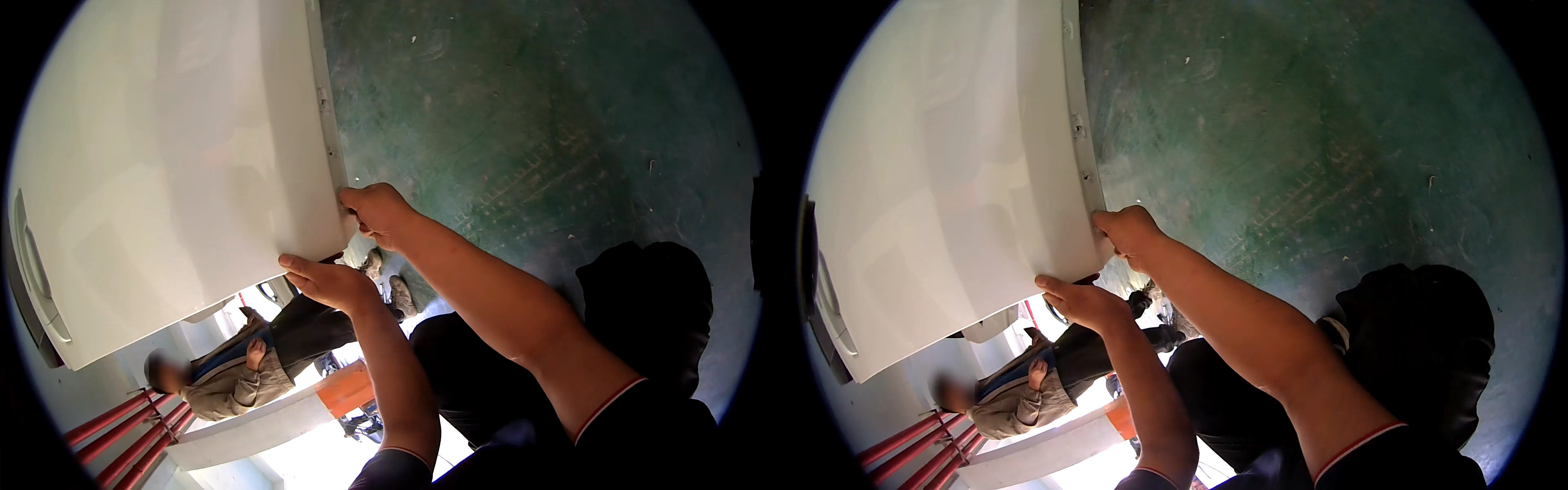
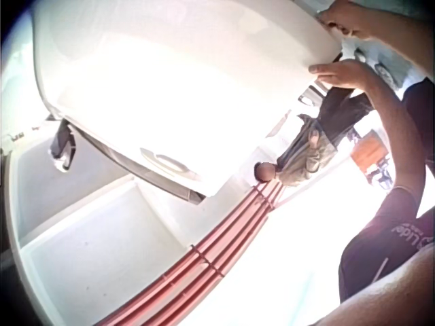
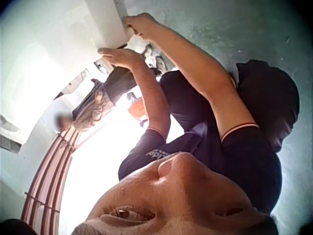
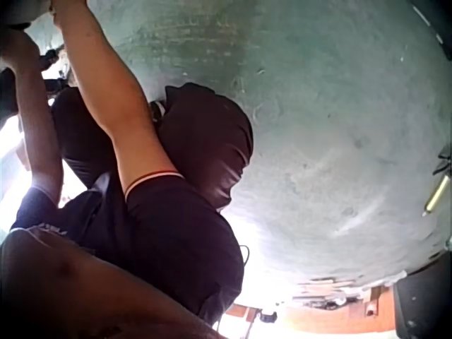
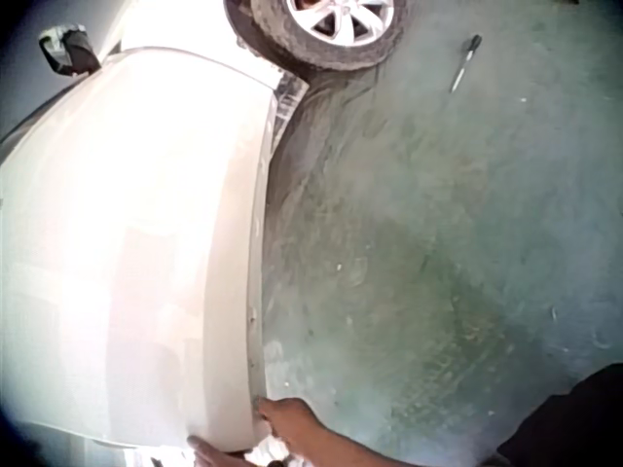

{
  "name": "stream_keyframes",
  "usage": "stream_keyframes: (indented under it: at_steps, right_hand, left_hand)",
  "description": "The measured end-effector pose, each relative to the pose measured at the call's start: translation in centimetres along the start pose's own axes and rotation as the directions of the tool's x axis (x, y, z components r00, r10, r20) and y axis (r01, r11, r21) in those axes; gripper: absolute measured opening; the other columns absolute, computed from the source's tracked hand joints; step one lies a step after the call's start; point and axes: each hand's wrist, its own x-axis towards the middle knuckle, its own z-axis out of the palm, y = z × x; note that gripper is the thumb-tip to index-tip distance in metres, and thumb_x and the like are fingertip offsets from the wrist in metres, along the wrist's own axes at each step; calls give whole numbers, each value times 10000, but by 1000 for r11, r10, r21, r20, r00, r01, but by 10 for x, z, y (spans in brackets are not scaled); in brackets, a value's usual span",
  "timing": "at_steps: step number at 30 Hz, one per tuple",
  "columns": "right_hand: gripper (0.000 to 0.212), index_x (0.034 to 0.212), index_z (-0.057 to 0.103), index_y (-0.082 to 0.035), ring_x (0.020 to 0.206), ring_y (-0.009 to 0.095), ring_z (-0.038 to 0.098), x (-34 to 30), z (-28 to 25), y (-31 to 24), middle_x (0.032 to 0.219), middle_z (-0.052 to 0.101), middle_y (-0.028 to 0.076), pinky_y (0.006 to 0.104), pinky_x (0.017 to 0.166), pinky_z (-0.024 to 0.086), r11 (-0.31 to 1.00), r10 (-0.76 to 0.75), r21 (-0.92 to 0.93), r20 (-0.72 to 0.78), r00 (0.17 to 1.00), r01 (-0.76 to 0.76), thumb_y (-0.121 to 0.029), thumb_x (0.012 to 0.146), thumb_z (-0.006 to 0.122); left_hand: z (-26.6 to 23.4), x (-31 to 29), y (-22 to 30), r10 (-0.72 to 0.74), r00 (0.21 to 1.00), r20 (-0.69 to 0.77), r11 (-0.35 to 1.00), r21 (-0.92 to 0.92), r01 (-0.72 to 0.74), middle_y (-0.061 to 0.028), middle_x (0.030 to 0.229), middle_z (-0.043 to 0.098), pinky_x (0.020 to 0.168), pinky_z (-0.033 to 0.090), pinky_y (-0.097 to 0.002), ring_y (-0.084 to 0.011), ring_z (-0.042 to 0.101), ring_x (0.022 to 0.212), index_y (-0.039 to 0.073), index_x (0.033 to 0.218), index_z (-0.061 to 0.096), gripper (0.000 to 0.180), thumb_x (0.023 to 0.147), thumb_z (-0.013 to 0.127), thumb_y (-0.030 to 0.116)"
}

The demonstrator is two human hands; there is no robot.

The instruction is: The person removes a white car door panel and then retrieves a long metal trim piece from the vehicle's interior. They proceed to fit the metal trim along the bottom edge of the door panel while kneeling on the floor.

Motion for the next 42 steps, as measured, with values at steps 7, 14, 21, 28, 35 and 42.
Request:
stream_keyframes:
  at_steps: [7,14,21,28,35,42]
  right_hand:
    - [383,914,688,135,809,277,680,-2,4,2,880,713,217,401,723,519,966,-185,-187,-24,982,178,-237,821,703]
    - [356,912,678,112,753,230,648,-9,-2,-12,837,687,183,372,662,508,835,-313,-479,-5,950,272,-220,791,727]
    - [336,1166,653,35,734,137,583,-7,-15,-12,853,655,79,301,668,488,838,-411,-373,50,910,399,-128,873,674]
    - [431,1364,629,-132,818,139,599,-11,-5,-31,1019,659,41,305,780,512,578,-657,-565,107,746,590,-136,933,648]
    - [260,1134,739,-83,884,289,668,-5,-10,-34,1030,668,137,394,837,530,462,-749,-631,99,655,623,-151,901,644]
    - [189,1032,732,-42,876,264,664,0,-9,-54,1004,670,114,375,800,528,402,-732,-696,145,665,595,-149,882,693]
  left_hand:
    - [-2,2,-4,47,999,-7,998,38,-47,-204,1189,606,700,555,-359,-271,640,939,-60,1321,490,707,1068,307,575]
    - [-1,0,-2,47,999,-18,997,67,-45,-208,1197,603,736,559,-369,-275,637,960,-63,1324,490,709,1067,316,574]
    - [2,-5,8,7,1000,-20,999,45,-6,-207,1209,600,798,548,-388,-280,630,980,-60,1336,488,696,1069,322,562]
    - [-1,-3,2,23,1000,-10,999,41,-23,-185,1171,617,736,522,-353,-247,624,920,-49,1325,500,688,1072,312,562]
    - [2,-5,8,30,999,-19,996,85,-28,-188,1141,627,701,528,-354,-257,632,872,-53,1287,522,685,1071,313,562]
    - [1,-4,7,3,997,-77,995,101,5,-199,1150,618,707,529,-354,-265,630,888,-66,1273,513,685,1065,344,564]
